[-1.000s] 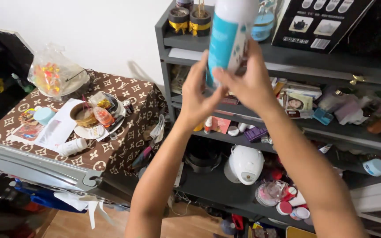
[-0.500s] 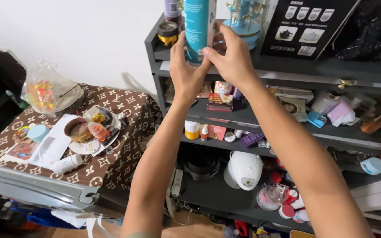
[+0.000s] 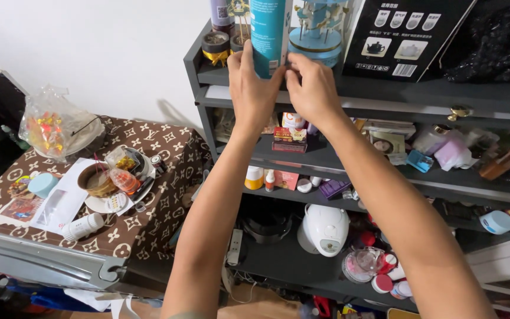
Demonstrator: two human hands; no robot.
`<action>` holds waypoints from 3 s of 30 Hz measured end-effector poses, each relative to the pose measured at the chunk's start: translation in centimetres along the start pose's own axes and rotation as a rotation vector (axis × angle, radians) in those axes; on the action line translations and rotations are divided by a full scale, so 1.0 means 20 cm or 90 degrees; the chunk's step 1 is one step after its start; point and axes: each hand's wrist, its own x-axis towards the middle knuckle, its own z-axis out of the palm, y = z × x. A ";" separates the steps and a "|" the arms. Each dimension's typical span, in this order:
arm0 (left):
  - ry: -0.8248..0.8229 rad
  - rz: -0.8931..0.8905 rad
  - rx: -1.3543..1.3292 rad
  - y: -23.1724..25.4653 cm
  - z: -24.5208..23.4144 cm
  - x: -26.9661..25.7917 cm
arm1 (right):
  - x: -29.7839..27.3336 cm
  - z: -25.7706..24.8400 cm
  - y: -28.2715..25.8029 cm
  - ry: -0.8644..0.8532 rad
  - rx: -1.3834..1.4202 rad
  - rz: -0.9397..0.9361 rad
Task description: The person organizes various items on a multi-tiered shelf and a small table. They move boxes, a carousel figurine, a blue plastic bag, and several bottles and containers between the shelf and the table, arranging them in different positions.
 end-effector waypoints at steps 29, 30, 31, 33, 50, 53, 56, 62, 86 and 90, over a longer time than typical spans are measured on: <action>-0.010 -0.016 0.075 0.00 0.09 0.09 | 0.00 0.06 0.09 -0.067 -0.124 0.019; -0.012 -0.015 0.074 -0.01 0.09 0.09 | -0.01 0.05 0.10 -0.067 -0.125 0.021; -0.012 -0.015 0.081 -0.01 0.09 0.09 | -0.02 0.05 0.10 -0.062 -0.112 0.010; -0.015 -0.014 0.086 0.01 0.08 0.08 | -0.03 0.04 0.10 -0.057 -0.100 0.000; -0.079 0.224 -0.047 0.44 0.22 -0.71 | -0.64 -0.47 0.08 0.161 -0.066 -0.044; -0.160 0.250 -0.072 0.49 0.30 -0.90 | -0.79 -0.56 0.12 0.204 -0.119 -0.039; -0.270 0.225 -0.103 0.52 0.34 -1.06 | -0.94 -0.63 0.16 0.206 -0.100 0.036; -0.398 0.182 -0.181 0.57 0.45 -1.33 | -1.28 -0.73 0.30 0.221 -0.137 0.075; -0.397 0.106 -0.424 -0.75 -0.11 -3.14 | -3.15 0.55 0.22 0.080 -0.201 0.243; -0.483 0.116 -0.426 -0.72 -0.25 -3.04 | -3.17 0.54 0.08 0.044 -0.248 0.272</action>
